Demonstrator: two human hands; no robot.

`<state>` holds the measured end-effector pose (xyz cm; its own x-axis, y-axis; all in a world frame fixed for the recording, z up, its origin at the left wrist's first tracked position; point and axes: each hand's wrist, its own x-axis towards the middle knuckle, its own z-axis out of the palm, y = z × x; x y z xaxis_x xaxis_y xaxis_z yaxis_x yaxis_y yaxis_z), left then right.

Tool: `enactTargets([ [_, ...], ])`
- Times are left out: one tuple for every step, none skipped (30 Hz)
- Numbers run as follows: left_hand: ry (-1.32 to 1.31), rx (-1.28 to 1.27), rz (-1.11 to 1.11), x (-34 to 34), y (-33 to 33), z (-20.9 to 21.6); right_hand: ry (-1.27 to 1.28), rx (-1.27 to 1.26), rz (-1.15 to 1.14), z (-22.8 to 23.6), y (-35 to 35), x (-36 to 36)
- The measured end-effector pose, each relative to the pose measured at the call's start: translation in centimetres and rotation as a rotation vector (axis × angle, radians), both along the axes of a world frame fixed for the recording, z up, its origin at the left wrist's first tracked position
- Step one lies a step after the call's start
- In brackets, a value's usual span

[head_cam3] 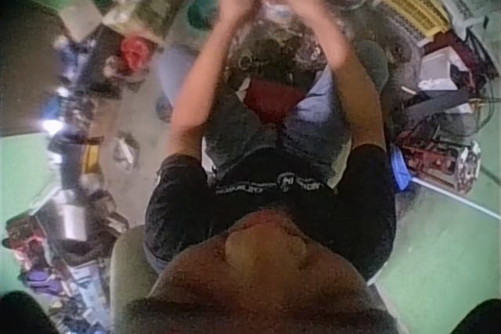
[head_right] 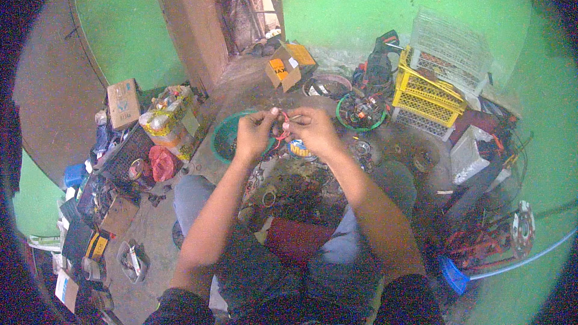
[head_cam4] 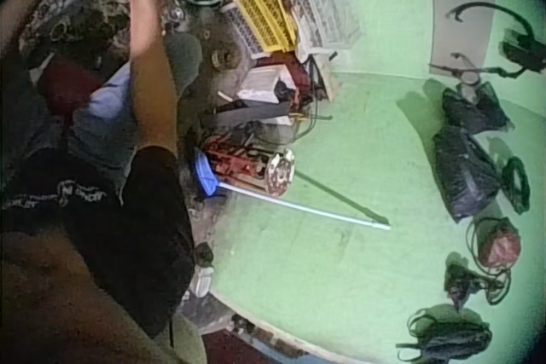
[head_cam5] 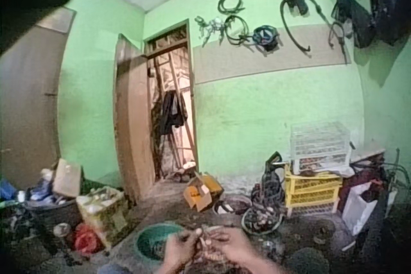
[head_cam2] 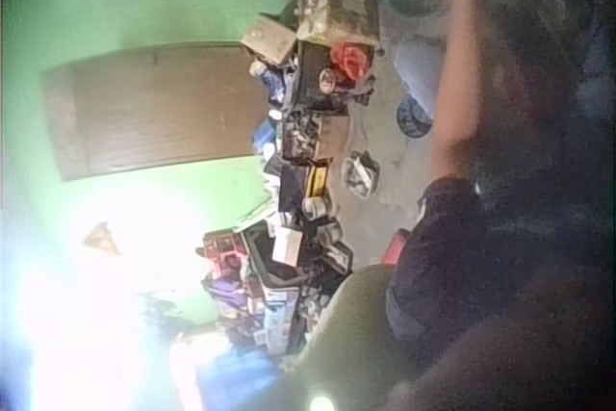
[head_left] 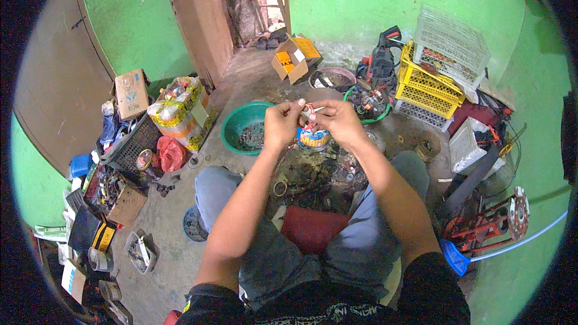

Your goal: The person sits cross-legged and repeatedly twists red and black wires around a small cylindrical component, then places the assembled unit into a white container. The person handles multiple wire pairs one at a time and continues the same assembly pattern throughout the clip.

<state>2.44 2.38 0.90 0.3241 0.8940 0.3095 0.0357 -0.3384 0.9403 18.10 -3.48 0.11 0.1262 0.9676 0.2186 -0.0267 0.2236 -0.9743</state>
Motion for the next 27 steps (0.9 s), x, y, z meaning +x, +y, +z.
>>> enactTargets([
  [-0.048,-0.104,-0.064,-0.2,0.5,-0.4,-0.004,0.012,-0.01,-0.2,0.3,-0.3],
  [-0.161,-0.239,-0.11,-0.2,0.8,-0.7,-0.007,0.024,-0.021,-0.4,0.5,-0.5],
  [-0.275,-0.378,-0.157,-0.3,0.7,-0.6,0.007,0.003,-0.018,-0.3,0.5,-0.6],
  [-0.39,-0.516,-0.203,-0.4,0.6,-0.4,0.021,-0.017,-0.015,-0.3,0.5,-0.6],
  [-0.433,-0.553,-0.219,-0.5,0.4,-0.2,0.036,-0.038,-0.012,-0.2,0.5,-0.7],
  [-0.409,-0.521,-0.205,-0.6,0.2,0.1,0.101,-0.043,0.021,-0.3,0.5,-0.7],
  [-0.385,-0.489,-0.192,-0.5,0.0,0.4,0.168,-0.049,0.053,-0.3,0.4,-0.5],
  [-0.36,-0.458,-0.179,-0.4,0.0,0.6,0.234,-0.055,0.085,-0.3,0.3,-0.4],
  [-0.358,-0.408,-0.179,-0.7,0.5,0.3,0.331,-0.071,0.17,0.1,0.1,-0.7],
  [-0.354,-0.359,-0.178,-0.9,1.2,-0.1,0.428,-0.088,0.255,0.7,-0.2,-0.9],
  [-0.351,-0.31,-0.177,-1.2,1.7,-0.5,0.525,-0.106,0.34,1.1,-0.3,-1.1],
  [-0.329,-0.3,-0.194,-1.0,1.6,-0.1,0.551,-0.086,0.406,1.2,-0.2,-0.6],
  [-0.309,-0.291,-0.21,-0.9,1.5,0.3,0.577,-0.065,0.473,1.3,0.0,0.0],
  [-0.288,-0.281,-0.226,-0.8,1.4,0.6,0.601,-0.044,0.541,1.4,0.1,0.3],
  [-0.269,-0.256,-0.194,-0.8,1.0,1.0,0.557,-0.045,0.458,1.5,0.0,-0.1],
  [-0.25,-0.232,-0.161,-0.8,0.4,1.4,0.512,-0.047,0.374,1.7,-0.1,-0.8],
  [-0.232,-0.208,-0.13,-0.6,0.2,1.6,0.466,-0.047,0.291,1.8,-0.2,-1.1],
  [-0.229,-0.185,-0.119,-0.7,0.3,1.4,0.288,-0.009,0.182,1.6,0.0,-1.1],
  [-0.226,-0.162,-0.11,-0.8,0.4,1.1,0.111,0.03,0.073,1.3,0.2,-1.0],
  [-0.223,-0.14,-0.1,-0.9,0.6,0.9,-0.066,0.07,-0.036,1.1,0.4,-0.9],
  [-0.204,-0.107,-0.089,-0.8,0.4,0.9,-0.166,0.151,-0.08,1.4,0.1,-1.0],
  [-0.184,-0.073,-0.078,-0.8,0.3,0.9,-0.171,0.159,-0.062,1.1,0.3,-0.8],
  [-0.164,-0.04,-0.069,-0.7,0.1,0.8,-0.176,0.167,-0.044,0.8,0.5,-0.6],
  [-0.148,-0.006,-0.049,-0.8,0.2,0.7,-0.178,0.178,-0.026,1.1,0.4,-0.9],
  [-0.132,0.027,-0.031,-0.8,0.4,0.4,-0.254,0.149,-0.073,1.2,0.0,-1.1],
  [-0.115,0.061,-0.012,-0.8,0.5,0.2,-0.316,0.115,-0.115,1.4,-0.3,-1.3],
  [-0.103,0.087,0.011,-0.8,0.6,0.1,-0.376,0.084,-0.156,2.2,-0.8,-1.7],
])
